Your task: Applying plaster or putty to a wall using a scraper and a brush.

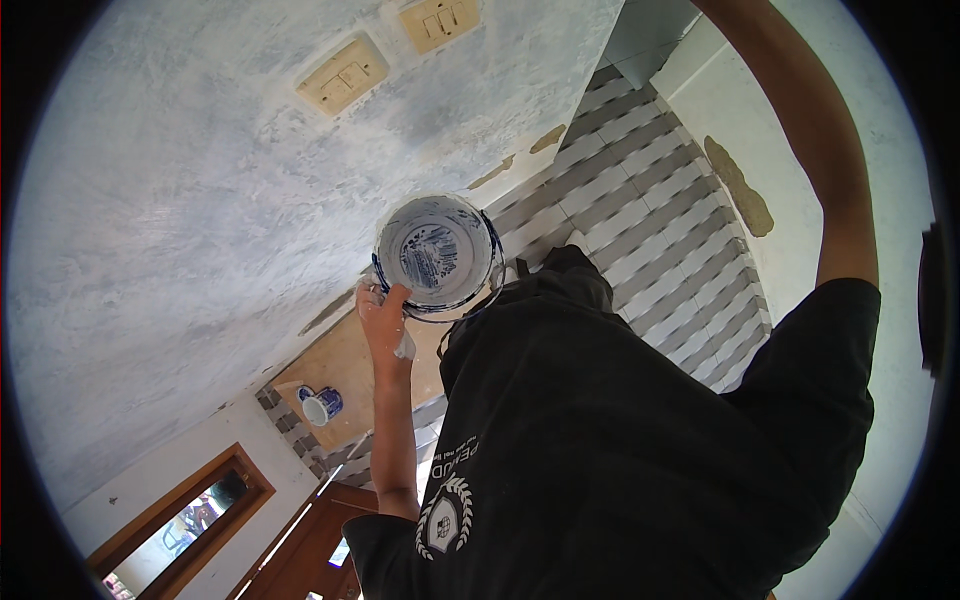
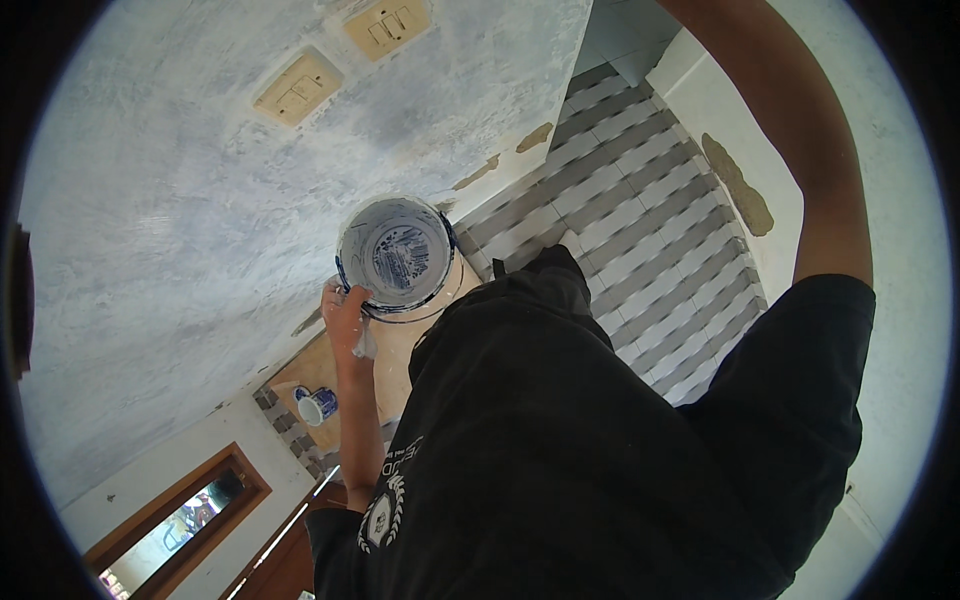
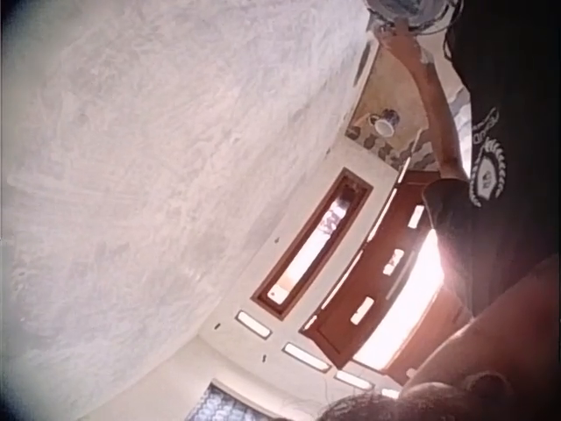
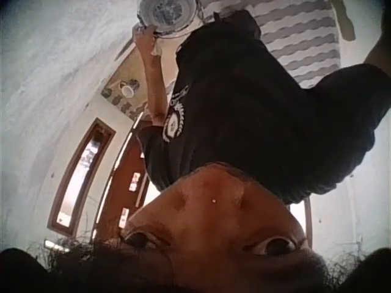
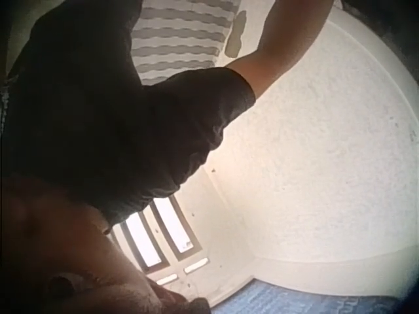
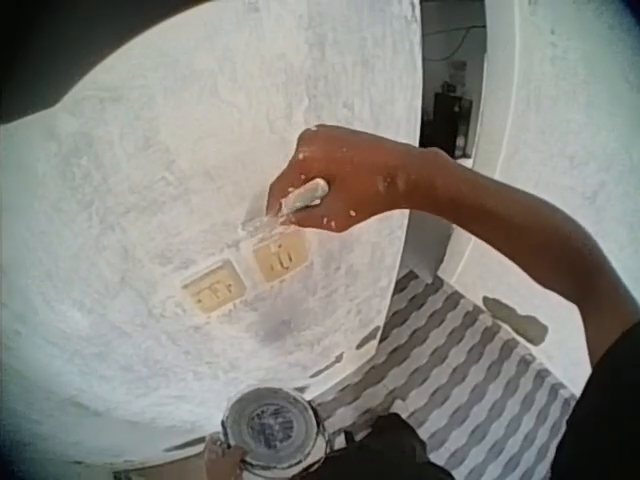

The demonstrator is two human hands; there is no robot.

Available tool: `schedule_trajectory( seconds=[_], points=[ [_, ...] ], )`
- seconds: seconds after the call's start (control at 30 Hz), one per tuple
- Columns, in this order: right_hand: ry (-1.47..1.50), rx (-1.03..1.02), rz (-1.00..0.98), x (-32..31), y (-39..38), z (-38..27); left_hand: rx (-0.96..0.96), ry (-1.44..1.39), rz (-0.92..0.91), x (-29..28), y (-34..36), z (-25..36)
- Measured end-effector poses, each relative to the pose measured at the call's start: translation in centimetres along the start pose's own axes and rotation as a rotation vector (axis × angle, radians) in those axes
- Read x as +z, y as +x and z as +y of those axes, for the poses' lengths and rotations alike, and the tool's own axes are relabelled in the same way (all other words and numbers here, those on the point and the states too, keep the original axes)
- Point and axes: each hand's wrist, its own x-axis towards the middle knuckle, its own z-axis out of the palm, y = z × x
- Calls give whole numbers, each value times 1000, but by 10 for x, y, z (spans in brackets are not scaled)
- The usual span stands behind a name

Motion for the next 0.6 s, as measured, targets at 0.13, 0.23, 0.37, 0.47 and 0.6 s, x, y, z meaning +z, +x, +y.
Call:
schedule_trajectory(
  seconds=[0.13, 0.23, 0.37, 0.47, 0.6],
  points=[
    [64, -248, 132, 2, -16, 10, 5, -1, 32, 2, -5, 5],
    [123, -186, 97, 6, -10, 12, -3, 20, 20, -1, -4, 4],
    [75, -234, 113, 7, -9, 13, 21, 26, 31, -2, -4, 3],
    [186, -265, 141, 5, -16, 8, 20, 19, 23, 1, -8, 8],
    [133, -284, 120, 11, -10, 19, -8, -14, -21, 2, -8, 9]
  ],
)
